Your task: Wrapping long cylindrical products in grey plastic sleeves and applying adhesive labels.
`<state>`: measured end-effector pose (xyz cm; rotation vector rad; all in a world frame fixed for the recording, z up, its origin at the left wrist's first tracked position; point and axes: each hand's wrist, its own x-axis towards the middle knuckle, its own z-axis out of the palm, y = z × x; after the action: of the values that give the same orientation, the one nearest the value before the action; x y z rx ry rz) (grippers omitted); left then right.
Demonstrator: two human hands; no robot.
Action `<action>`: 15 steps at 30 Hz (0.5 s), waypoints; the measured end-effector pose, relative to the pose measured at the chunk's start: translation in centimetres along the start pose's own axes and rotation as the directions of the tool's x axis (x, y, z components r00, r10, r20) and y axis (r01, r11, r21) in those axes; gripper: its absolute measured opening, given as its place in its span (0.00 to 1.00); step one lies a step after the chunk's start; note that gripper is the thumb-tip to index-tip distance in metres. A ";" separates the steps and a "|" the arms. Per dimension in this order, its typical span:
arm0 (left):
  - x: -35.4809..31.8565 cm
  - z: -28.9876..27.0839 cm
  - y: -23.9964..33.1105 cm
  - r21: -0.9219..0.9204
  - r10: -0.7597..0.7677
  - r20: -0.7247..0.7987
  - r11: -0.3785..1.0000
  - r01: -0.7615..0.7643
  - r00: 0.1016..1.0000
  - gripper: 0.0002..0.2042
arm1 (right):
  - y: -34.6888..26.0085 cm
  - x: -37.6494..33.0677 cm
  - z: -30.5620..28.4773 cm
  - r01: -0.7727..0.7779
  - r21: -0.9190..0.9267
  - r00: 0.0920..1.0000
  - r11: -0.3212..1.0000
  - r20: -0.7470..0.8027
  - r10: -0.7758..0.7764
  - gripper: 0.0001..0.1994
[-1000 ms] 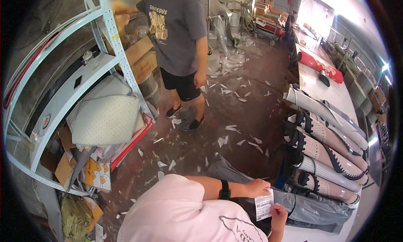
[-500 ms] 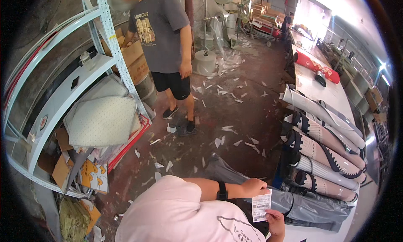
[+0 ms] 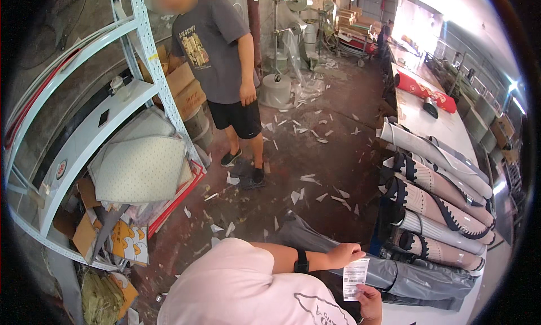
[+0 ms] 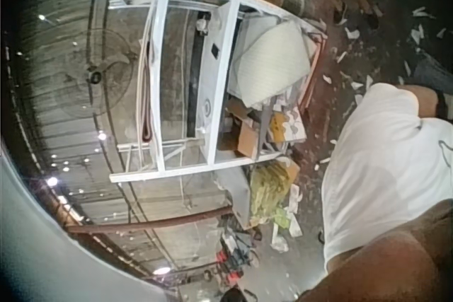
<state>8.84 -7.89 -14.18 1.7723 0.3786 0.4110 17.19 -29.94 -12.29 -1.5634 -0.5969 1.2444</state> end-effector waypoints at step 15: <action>-0.9 0.6 1.1 -0.268 -0.097 0.560 0.919 0.291 0.823 0.08 | 0.2 2.3 2.2 0.431 0.033 0.838 0.902 -0.386 -0.386 0.19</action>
<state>8.32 -9.09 -13.27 1.4080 0.0748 -0.1752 15.93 -27.21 -13.31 -1.4249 -0.5594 0.6251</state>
